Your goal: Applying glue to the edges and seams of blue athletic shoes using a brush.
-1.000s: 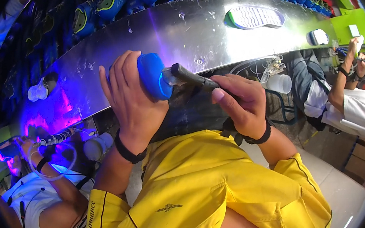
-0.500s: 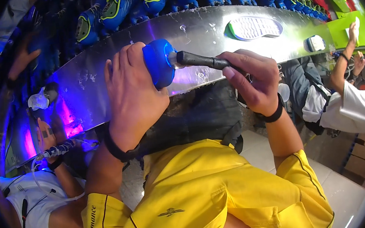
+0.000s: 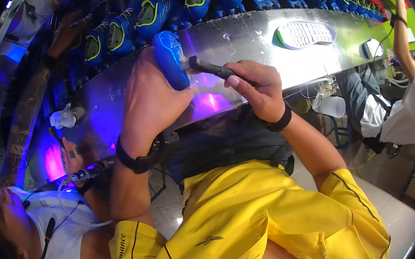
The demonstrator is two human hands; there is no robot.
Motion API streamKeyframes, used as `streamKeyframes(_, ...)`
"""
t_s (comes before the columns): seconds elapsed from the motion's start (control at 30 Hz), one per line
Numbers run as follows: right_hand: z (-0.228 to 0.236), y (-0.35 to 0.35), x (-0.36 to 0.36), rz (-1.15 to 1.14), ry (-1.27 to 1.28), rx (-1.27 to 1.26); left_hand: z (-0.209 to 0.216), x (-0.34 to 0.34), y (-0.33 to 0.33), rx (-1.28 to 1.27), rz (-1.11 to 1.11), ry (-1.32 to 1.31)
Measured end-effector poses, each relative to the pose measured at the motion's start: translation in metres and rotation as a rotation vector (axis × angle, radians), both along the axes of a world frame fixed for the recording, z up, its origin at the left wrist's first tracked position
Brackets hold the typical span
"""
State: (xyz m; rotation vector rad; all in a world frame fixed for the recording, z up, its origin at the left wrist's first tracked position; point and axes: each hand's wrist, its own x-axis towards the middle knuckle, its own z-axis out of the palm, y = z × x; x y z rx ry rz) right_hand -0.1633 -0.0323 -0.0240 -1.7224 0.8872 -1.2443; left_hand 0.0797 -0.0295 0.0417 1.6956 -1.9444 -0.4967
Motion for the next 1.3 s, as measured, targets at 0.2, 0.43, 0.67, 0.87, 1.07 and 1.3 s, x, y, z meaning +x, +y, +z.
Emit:
streamKeyframes(0.2,-0.021,0.014,0.006,-0.045,0.081,0.005,0.004,0.017,-0.009,0.123,-0.014,0.019)
streamKeyframes(0.43,-0.029,0.033,0.005,-0.078,0.05,0.312,-0.024,0.048,0.007,0.085,0.024,0.17)
streamKeyframes(0.67,0.03,0.033,-0.002,0.003,-0.015,0.491,-0.038,0.034,0.045,0.268,0.101,0.934)
streamKeyframes(0.87,0.041,0.034,-0.001,-0.027,0.054,0.391,-0.017,0.007,0.066,0.344,0.049,1.102)
streamKeyframes(1.07,0.04,0.047,-0.026,-0.086,0.24,0.153,-0.012,0.001,0.068,0.406,0.02,1.153)
streamKeyframes(1.3,0.052,0.036,-0.033,-0.134,0.242,0.011,-0.002,-0.013,0.076,0.44,-0.031,1.156)
